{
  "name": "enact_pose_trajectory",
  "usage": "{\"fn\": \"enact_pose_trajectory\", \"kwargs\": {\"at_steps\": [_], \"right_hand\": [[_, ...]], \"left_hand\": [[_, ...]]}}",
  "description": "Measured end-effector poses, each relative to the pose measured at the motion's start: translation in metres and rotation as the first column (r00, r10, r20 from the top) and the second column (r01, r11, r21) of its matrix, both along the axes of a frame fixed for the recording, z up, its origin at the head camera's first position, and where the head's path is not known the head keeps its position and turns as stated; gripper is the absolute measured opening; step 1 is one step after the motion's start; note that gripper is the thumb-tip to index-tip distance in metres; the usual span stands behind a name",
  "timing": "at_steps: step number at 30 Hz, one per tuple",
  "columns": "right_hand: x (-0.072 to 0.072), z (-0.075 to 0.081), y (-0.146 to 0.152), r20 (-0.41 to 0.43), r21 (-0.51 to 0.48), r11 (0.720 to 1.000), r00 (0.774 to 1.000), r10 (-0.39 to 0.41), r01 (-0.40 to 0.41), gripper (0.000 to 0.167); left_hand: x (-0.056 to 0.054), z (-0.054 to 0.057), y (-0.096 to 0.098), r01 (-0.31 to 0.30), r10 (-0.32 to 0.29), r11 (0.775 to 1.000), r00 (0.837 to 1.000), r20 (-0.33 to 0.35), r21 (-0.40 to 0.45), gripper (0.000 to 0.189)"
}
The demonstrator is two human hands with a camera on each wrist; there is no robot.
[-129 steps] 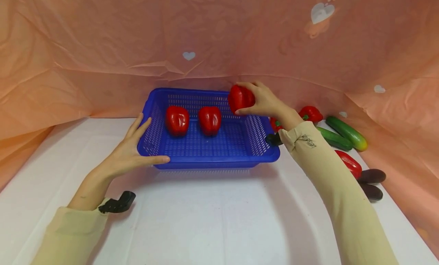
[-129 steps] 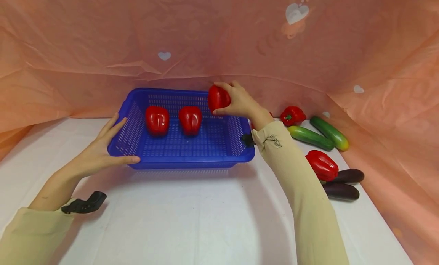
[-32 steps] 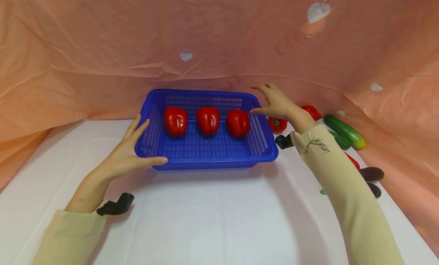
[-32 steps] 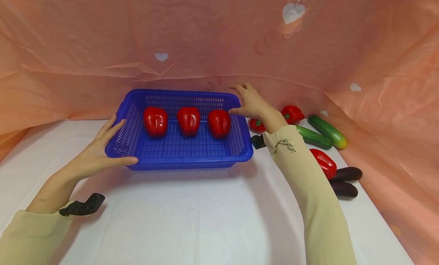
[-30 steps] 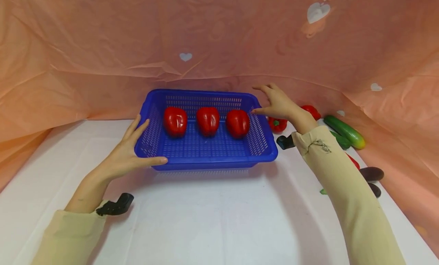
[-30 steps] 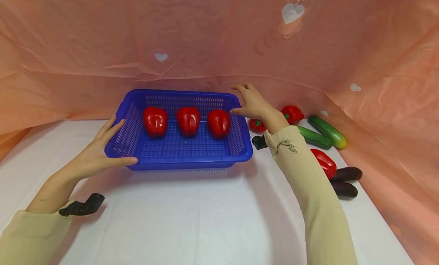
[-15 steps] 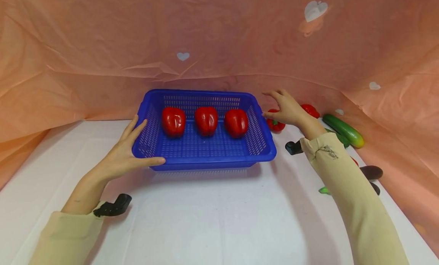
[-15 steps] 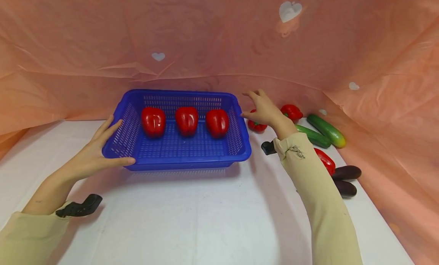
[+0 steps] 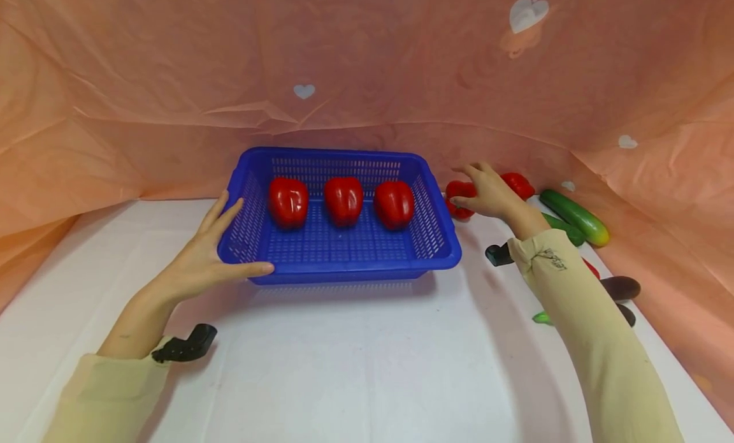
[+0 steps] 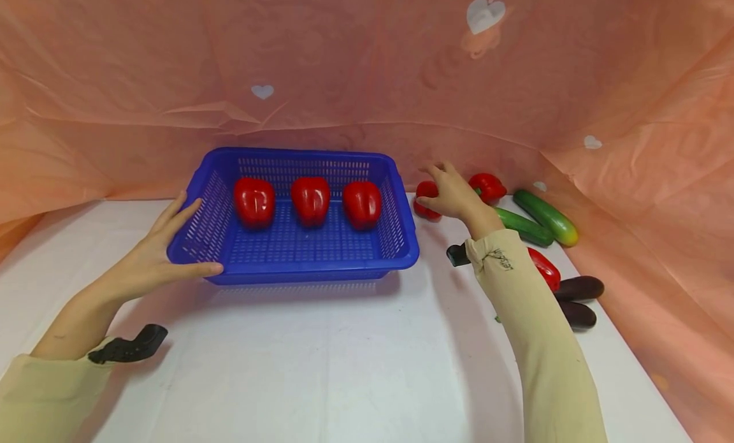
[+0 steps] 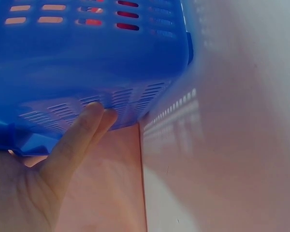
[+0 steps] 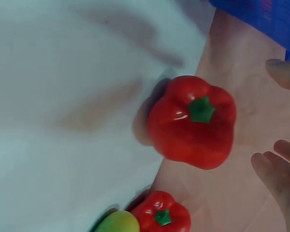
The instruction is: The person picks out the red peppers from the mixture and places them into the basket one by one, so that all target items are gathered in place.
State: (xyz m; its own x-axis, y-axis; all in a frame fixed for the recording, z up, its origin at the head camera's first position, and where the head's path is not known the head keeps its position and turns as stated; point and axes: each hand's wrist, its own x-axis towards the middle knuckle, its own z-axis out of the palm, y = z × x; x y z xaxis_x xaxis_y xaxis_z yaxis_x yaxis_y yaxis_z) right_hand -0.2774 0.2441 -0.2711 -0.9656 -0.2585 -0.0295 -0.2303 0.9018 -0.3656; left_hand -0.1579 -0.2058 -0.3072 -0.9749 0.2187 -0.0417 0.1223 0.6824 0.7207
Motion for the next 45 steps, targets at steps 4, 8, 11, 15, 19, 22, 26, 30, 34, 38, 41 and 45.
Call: {"fn": "enact_pose_trajectory", "kwargs": {"at_steps": [4, 8, 11, 15, 19, 22, 26, 30, 34, 38, 41, 45], "right_hand": [[-0.001, -0.005, 0.003, 0.010, -0.009, 1.000, 1.000, -0.018, 0.018, 0.067], [-0.002, -0.012, 0.006, 0.009, -0.008, 1.000, 1.000, -0.013, 0.013, 0.068], [-0.003, -0.017, 0.008, -0.014, 0.006, 1.000, 1.000, 0.006, -0.006, 0.070], [-0.005, -0.023, 0.010, -0.025, 0.019, 1.000, 1.000, 0.007, -0.006, 0.076], [-0.005, -0.029, 0.013, -0.008, 0.032, 0.999, 1.000, -0.008, 0.008, 0.079], [-0.006, -0.033, 0.014, 0.000, 0.037, 0.999, 1.000, -0.006, 0.006, 0.080], [-0.006, -0.038, 0.014, 0.011, 0.044, 0.999, 1.000, 0.002, -0.003, 0.081], [-0.007, -0.042, 0.017, -0.008, 0.082, 0.997, 1.000, 0.004, -0.004, 0.081], [-0.006, -0.041, 0.021, -0.046, 0.118, 0.993, 0.999, -0.003, 0.008, 0.080], [-0.003, -0.039, 0.024, -0.059, 0.139, 0.990, 0.998, 0.000, 0.008, 0.082], [-0.001, -0.038, 0.027, -0.051, 0.142, 0.990, 0.999, -0.009, 0.016, 0.083], [0.000, -0.038, 0.029, -0.030, 0.111, 0.994, 0.999, -0.020, 0.023, 0.083]], "left_hand": [[0.000, 0.000, 0.000, 0.000, 0.000, 1.000, 1.000, 0.002, 0.002, 0.117], [0.000, 0.000, -0.001, 0.001, -0.001, 1.000, 1.000, 0.004, 0.004, 0.117], [-0.001, 0.000, -0.001, 0.000, 0.000, 1.000, 1.000, 0.005, 0.004, 0.117], [-0.001, -0.001, -0.001, -0.001, 0.001, 1.000, 1.000, 0.001, 0.005, 0.117], [-0.001, -0.001, 0.000, 0.000, 0.000, 1.000, 1.000, -0.008, 0.011, 0.117], [-0.001, 0.000, 0.000, 0.000, 0.000, 1.000, 1.000, -0.009, 0.009, 0.117], [0.000, 0.000, -0.001, 0.000, 0.000, 1.000, 1.000, -0.002, 0.003, 0.117], [0.000, 0.000, -0.001, 0.001, -0.001, 1.000, 1.000, 0.005, 0.004, 0.117], [-0.001, 0.001, -0.001, 0.000, 0.000, 1.000, 1.000, 0.000, 0.002, 0.117], [-0.001, 0.001, -0.001, 0.000, 0.000, 1.000, 1.000, -0.004, 0.001, 0.117], [-0.001, 0.000, -0.001, 0.002, -0.002, 1.000, 1.000, -0.007, 0.003, 0.117], [-0.001, -0.001, -0.001, 0.004, -0.004, 1.000, 1.000, -0.011, 0.004, 0.117]]}}
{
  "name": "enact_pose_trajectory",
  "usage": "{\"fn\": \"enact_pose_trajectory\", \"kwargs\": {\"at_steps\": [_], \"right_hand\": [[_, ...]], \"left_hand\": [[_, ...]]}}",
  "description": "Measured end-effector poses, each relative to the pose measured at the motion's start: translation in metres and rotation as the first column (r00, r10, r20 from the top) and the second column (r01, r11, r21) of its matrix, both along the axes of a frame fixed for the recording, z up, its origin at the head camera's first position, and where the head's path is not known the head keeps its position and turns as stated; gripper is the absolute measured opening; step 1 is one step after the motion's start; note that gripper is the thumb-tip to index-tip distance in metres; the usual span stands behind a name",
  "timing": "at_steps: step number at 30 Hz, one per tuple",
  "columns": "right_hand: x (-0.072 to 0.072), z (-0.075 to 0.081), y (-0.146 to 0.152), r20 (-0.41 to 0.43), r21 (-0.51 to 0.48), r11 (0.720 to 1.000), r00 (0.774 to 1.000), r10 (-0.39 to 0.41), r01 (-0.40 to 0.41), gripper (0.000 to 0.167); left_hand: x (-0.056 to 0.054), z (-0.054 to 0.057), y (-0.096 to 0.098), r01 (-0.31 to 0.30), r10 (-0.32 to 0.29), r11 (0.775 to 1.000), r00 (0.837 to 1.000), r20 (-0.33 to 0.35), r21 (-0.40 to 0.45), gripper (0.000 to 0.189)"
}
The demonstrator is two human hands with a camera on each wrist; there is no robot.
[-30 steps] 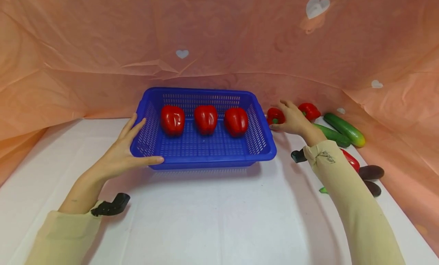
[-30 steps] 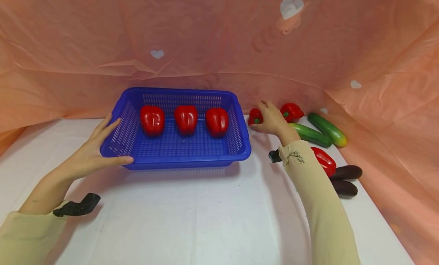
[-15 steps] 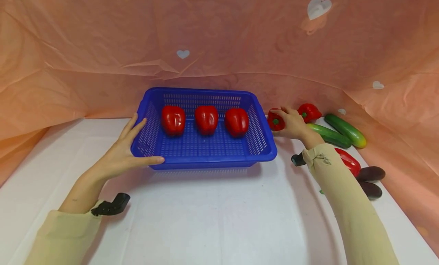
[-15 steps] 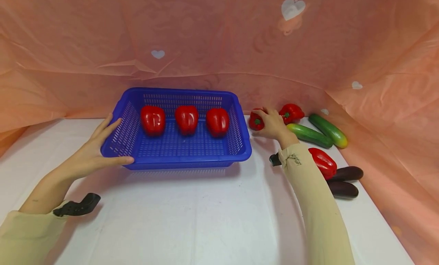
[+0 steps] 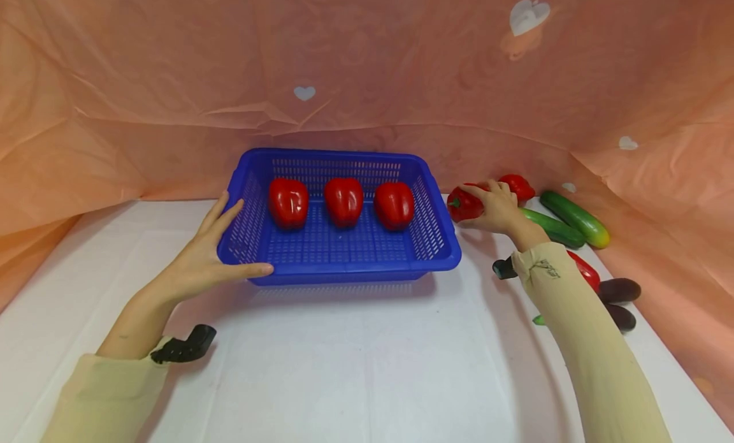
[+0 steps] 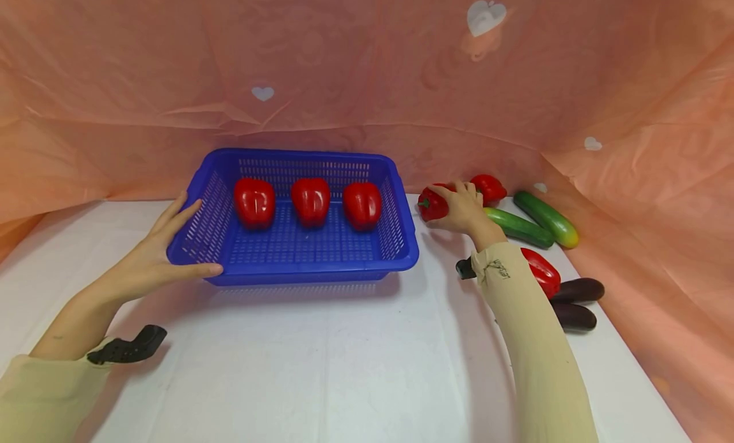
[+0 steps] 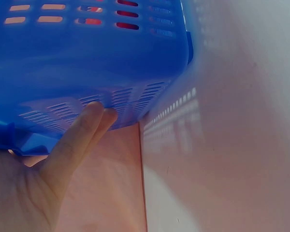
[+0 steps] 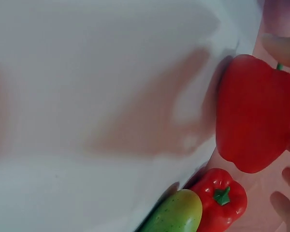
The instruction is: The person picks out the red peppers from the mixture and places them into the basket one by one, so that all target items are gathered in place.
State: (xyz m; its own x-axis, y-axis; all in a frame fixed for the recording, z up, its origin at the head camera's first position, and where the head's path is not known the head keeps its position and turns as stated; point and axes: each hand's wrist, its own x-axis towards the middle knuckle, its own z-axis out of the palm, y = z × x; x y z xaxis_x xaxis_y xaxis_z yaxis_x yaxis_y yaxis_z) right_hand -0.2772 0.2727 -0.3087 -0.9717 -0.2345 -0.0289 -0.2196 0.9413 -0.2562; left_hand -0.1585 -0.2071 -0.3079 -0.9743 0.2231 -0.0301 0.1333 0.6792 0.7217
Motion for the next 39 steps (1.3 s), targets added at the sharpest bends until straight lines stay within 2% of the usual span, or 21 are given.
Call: {"fn": "enact_pose_trajectory", "kwargs": {"at_steps": [8, 19, 24, 27, 30, 39], "right_hand": [[0.000, 0.001, 0.003, 0.031, -0.036, 0.999, 0.999, -0.009, 0.010, 0.081], [0.005, 0.010, 0.003, 0.054, 0.070, 0.997, 0.998, -0.029, 0.025, 0.086], [0.009, 0.012, 0.004, 0.026, 0.097, 0.995, 0.999, -0.019, 0.016, 0.084], [0.010, 0.012, 0.004, 0.032, 0.071, 0.997, 0.999, -0.032, 0.030, 0.082], [0.010, 0.011, 0.003, 0.073, 0.024, 0.999, 0.996, -0.045, 0.044, 0.083], [0.010, 0.011, 0.001, 0.108, 0.028, 0.999, 0.994, 0.025, -0.029, 0.090]], "left_hand": [[0.000, -0.001, 0.000, 0.002, -0.002, 1.000, 1.000, -0.001, -0.001, 0.117], [0.000, -0.003, 0.000, -0.002, 0.002, 1.000, 1.000, -0.002, 0.001, 0.117], [0.001, -0.003, 0.001, -0.002, 0.002, 1.000, 1.000, 0.000, 0.002, 0.118], [0.002, -0.002, 0.001, -0.002, 0.002, 1.000, 1.000, 0.000, 0.005, 0.118], [0.002, -0.002, 0.001, -0.002, 0.002, 1.000, 1.000, -0.002, 0.008, 0.118], [0.002, -0.002, 0.001, -0.001, 0.001, 1.000, 1.000, 0.000, 0.014, 0.118]]}}
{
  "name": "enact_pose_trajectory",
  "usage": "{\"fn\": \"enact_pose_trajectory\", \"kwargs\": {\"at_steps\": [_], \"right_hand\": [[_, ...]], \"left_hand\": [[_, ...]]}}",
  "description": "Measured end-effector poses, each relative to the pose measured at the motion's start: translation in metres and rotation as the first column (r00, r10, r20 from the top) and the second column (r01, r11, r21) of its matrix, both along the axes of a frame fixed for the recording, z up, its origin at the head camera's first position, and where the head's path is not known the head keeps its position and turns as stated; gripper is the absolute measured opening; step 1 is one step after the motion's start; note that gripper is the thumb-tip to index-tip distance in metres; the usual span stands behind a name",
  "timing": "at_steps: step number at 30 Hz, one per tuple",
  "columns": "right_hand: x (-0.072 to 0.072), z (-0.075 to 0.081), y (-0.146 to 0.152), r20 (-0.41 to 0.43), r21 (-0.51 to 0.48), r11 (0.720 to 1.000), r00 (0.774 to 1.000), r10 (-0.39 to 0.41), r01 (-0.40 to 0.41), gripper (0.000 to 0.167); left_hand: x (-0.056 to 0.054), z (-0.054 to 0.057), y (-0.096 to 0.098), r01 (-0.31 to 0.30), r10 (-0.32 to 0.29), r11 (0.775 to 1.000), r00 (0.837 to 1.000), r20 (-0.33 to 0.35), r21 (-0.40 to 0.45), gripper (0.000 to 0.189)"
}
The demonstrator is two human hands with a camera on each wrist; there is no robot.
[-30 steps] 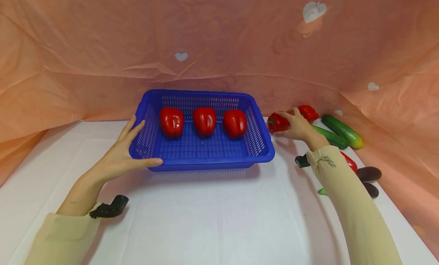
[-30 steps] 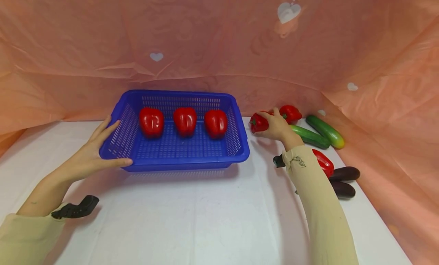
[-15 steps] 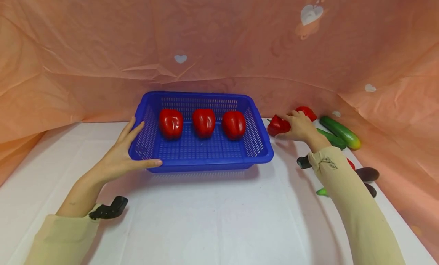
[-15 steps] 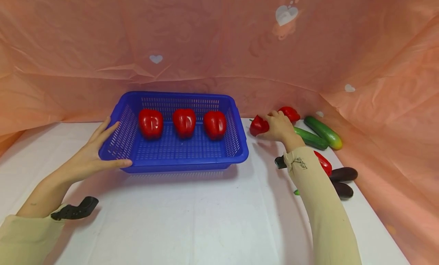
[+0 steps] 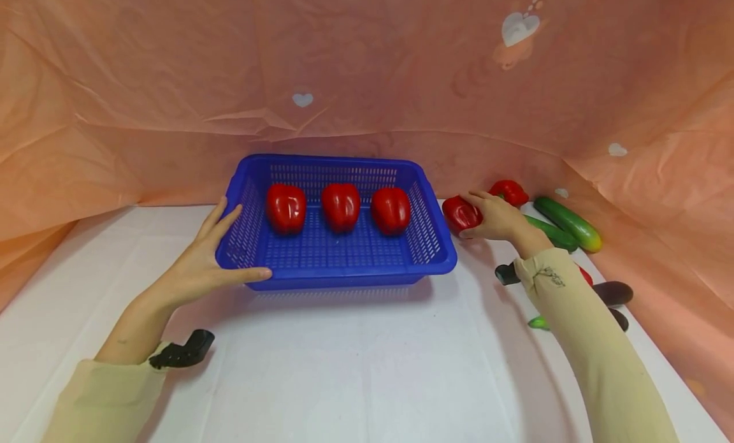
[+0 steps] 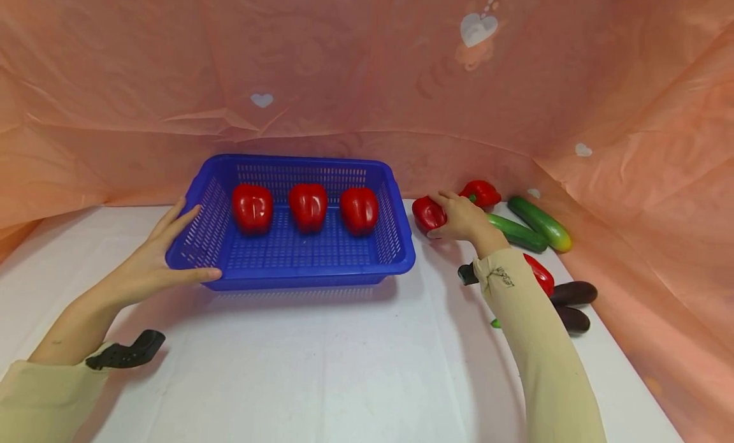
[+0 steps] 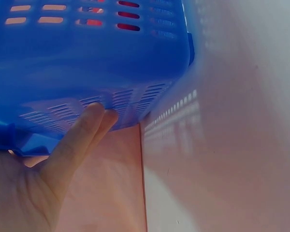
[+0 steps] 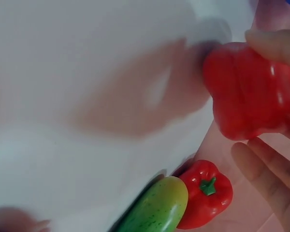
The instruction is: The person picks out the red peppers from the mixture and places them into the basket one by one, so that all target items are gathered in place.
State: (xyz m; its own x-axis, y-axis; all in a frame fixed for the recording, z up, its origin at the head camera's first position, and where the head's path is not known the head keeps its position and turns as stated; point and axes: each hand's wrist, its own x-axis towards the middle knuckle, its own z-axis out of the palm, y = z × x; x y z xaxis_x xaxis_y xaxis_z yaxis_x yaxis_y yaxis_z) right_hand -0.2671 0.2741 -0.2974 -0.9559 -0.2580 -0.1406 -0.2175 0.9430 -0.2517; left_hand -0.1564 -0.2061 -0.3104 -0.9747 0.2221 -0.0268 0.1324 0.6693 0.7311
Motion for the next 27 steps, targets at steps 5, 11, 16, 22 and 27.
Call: {"fn": "enact_pose_trajectory", "kwargs": {"at_steps": [5, 11, 16, 22, 27], "right_hand": [[0.0017, 0.0042, 0.0000, 0.002, 0.001, 1.000, 1.000, 0.018, -0.018, 0.088], [0.0027, 0.0005, 0.0005, -0.018, -0.026, 1.000, 1.000, 0.012, -0.013, 0.083], [0.0042, -0.0025, 0.0004, -0.035, -0.040, 0.999, 0.999, 0.004, -0.006, 0.081], [0.0033, 0.0009, 0.0034, -0.105, -0.013, 1.000, 0.994, -0.009, 0.007, 0.082], [0.0026, 0.0050, 0.0042, -0.166, -0.031, 1.000, 0.986, 0.001, -0.007, 0.080]], "left_hand": [[0.0008, 0.0010, 0.0002, -0.004, 0.004, 1.000, 1.000, 0.002, 0.001, 0.118], [0.0010, 0.0016, 0.0016, -0.006, 0.006, 1.000, 1.000, 0.007, -0.004, 0.118], [0.0012, 0.0012, 0.0016, -0.005, 0.005, 1.000, 1.000, 0.005, -0.004, 0.117], [0.0015, 0.0022, 0.0020, -0.004, 0.004, 1.000, 1.000, 0.003, -0.003, 0.118], [0.0012, 0.0028, 0.0019, -0.003, 0.003, 1.000, 1.000, 0.005, -0.001, 0.119]]}}
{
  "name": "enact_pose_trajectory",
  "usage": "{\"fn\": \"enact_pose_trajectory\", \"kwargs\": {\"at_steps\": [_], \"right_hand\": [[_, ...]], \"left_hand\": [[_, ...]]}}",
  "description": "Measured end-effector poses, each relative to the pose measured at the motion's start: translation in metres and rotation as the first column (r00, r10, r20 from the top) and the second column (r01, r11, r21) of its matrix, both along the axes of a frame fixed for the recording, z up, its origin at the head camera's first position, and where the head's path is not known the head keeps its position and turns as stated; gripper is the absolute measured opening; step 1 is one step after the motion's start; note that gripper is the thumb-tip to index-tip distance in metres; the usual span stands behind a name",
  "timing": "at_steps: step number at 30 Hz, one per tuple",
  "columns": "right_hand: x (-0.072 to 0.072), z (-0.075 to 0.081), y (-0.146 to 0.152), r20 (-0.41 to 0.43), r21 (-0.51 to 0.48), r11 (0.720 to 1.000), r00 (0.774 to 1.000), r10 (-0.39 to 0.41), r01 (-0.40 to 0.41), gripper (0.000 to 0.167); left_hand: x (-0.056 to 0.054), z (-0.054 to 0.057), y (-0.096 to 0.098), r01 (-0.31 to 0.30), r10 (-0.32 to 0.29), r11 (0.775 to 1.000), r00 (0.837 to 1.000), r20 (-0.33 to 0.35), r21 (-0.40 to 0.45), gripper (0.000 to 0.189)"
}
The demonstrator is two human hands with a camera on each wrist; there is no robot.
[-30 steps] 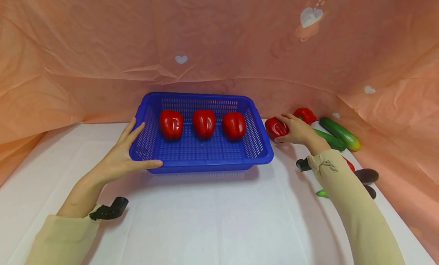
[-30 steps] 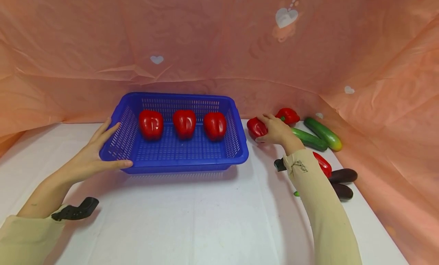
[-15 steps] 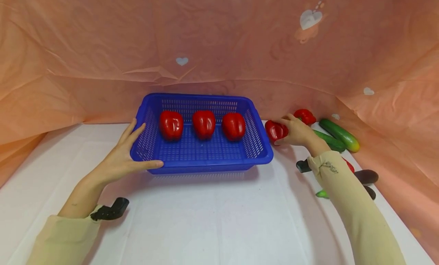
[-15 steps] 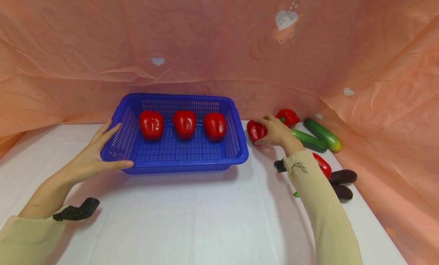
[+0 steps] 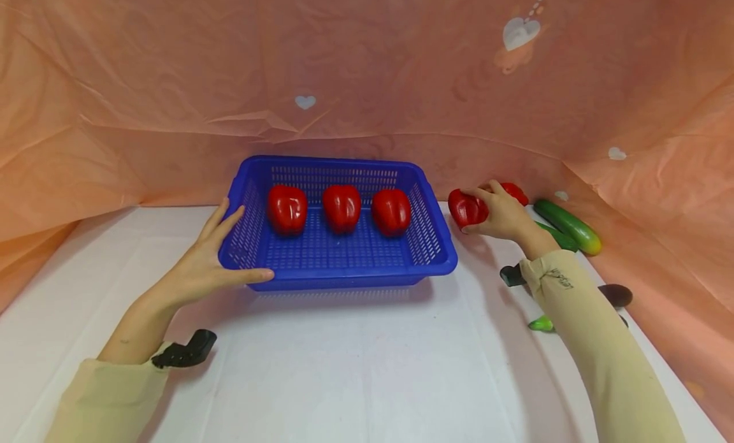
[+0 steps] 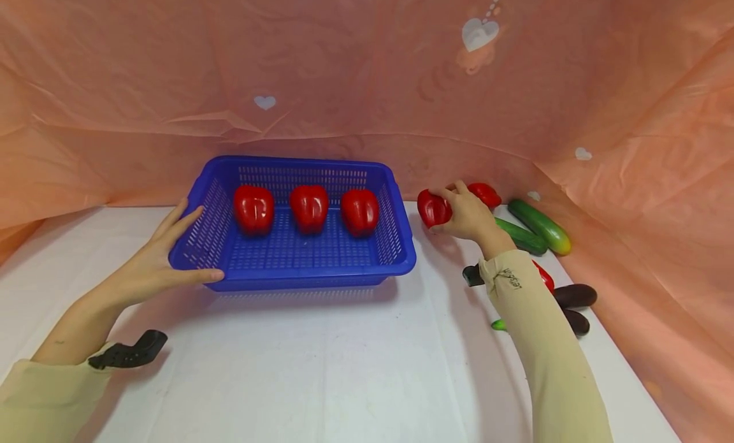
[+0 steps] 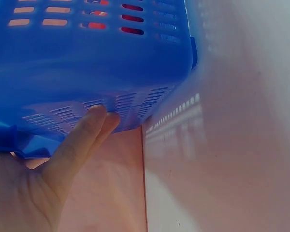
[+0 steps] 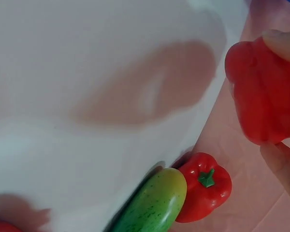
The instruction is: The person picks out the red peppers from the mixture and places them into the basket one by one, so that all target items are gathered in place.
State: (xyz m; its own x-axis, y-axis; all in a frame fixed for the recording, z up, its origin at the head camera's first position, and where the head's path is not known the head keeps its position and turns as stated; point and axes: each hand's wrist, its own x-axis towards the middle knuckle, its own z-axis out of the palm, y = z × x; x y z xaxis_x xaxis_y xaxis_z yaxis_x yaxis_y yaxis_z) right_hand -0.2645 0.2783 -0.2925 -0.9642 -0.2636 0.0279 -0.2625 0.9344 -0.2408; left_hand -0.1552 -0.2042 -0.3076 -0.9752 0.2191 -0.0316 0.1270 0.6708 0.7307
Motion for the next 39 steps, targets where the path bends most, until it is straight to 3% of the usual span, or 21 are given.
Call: {"fn": "enact_pose_trajectory", "kwargs": {"at_steps": [11, 24, 33, 39], "right_hand": [[0.001, 0.011, -0.001, -0.106, -0.031, 0.999, 0.994, 0.027, -0.031, 0.079], [0.004, 0.018, -0.008, -0.158, -0.063, 0.995, 0.985, 0.063, -0.074, 0.078], [0.005, 0.032, -0.017, -0.235, -0.095, 0.991, 0.969, 0.072, -0.096, 0.076], [0.006, 0.041, -0.026, -0.231, -0.102, 0.987, 0.968, 0.094, -0.120, 0.077]], "left_hand": [[0.000, 0.001, 0.000, 0.000, 0.000, 1.000, 1.000, 0.003, 0.013, 0.118], [-0.001, 0.001, 0.000, -0.002, 0.002, 1.000, 1.000, 0.016, 0.003, 0.119], [-0.001, 0.001, 0.000, -0.003, 0.003, 1.000, 1.000, 0.010, -0.002, 0.119], [-0.001, 0.001, 0.000, -0.002, 0.002, 1.000, 1.000, 0.002, -0.002, 0.119]]}}
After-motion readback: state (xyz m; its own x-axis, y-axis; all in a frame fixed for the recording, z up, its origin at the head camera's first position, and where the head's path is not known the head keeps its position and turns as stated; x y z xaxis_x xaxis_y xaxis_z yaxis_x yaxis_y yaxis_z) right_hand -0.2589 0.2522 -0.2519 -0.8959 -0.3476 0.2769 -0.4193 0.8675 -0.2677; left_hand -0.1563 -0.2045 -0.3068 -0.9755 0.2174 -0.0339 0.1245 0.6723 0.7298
